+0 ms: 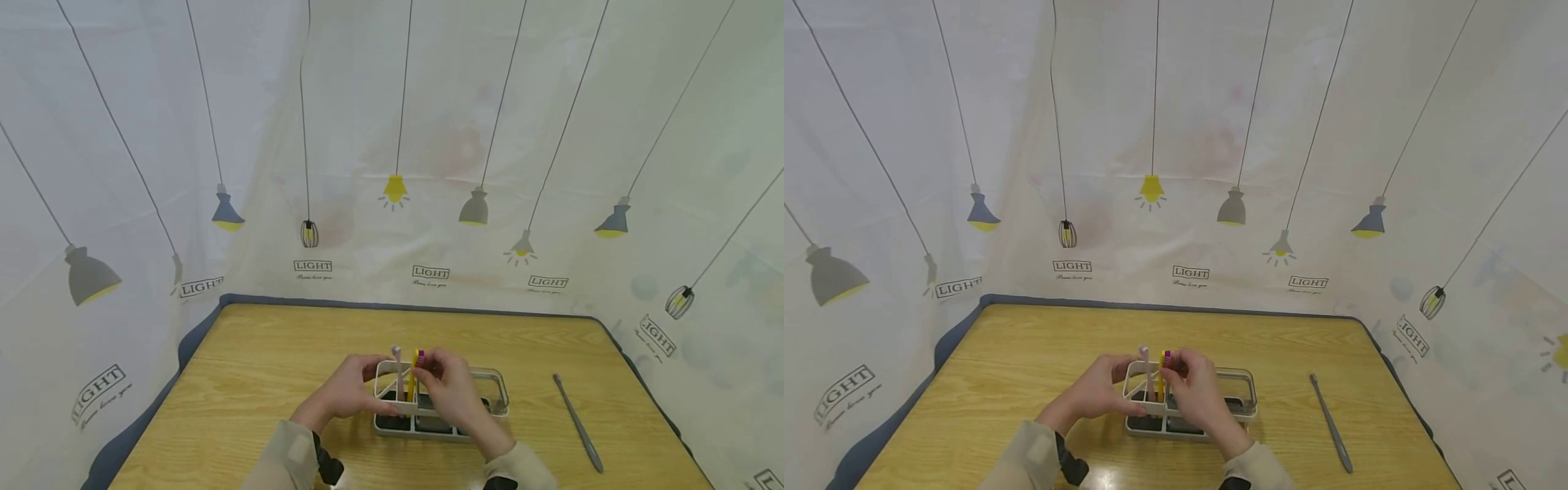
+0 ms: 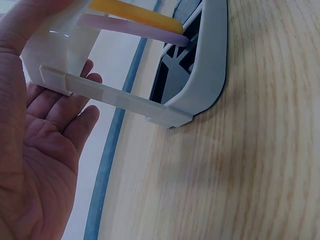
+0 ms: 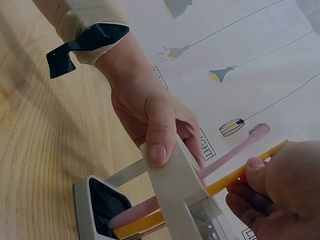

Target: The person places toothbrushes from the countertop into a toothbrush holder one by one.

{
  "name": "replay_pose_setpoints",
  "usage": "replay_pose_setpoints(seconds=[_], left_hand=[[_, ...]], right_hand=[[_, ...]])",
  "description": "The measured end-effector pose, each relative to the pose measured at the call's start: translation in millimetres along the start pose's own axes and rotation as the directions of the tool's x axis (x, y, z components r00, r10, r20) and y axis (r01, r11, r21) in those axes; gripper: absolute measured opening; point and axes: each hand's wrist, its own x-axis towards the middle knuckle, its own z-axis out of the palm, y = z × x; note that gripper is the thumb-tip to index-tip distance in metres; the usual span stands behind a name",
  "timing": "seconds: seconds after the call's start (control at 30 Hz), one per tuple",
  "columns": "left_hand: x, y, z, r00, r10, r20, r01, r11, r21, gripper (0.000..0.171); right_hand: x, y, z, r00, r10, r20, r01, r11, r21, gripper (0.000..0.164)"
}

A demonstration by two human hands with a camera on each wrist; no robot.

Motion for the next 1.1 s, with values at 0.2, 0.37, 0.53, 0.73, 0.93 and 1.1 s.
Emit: replay_pose_setpoints(seconds=[0.2, 0.37, 0.53, 0.73, 0.93, 1.1], left_hand=[[3.1, 0.1, 1.6, 1.000, 0.003, 0.012, -0.003, 1.000, 0.005, 0.079], [3.2, -0.2, 2.8, 1.000, -0.002, 0.021, 0.002, 1.000, -0.029, 0.076], [0.4, 0.7, 2.4, 1.000, -0.006, 0.016, 0.006, 1.000, -0.022, 0.075], [-0.7, 2.3, 3.4, 1.000, -0.027, 0.014, 0.027, 0.999, -0.029, 0.076], [-1.6, 2.9, 3.7, 0.999, -0.035, 0.014, 0.035, 0.999, -0.019, 0.078], [0.1, 0.5, 3.2, 1.000, -0.021, 0.013, 0.022, 1.000, -0.013, 0.078]], right_hand=[[-1, 5, -2, 1.000, 0.027, 0.002, -0.027, 0.999, -0.029, 0.006], [-2, 9, -5, 0.999, 0.033, 0.009, -0.033, 0.999, 0.003, 0.004], [-4, 12, -11, 0.998, 0.052, 0.028, -0.054, 0.996, 0.066, 0.008], [-13, 18, -38, 0.996, 0.075, -0.051, -0.073, 0.997, 0.036, 0.015], [-18, 36, -85, 0.985, 0.074, -0.154, -0.084, 0.995, -0.056, 0.018], [-21, 58, -136, 0.965, 0.105, -0.241, -0.165, 0.955, -0.247, 0.020]])
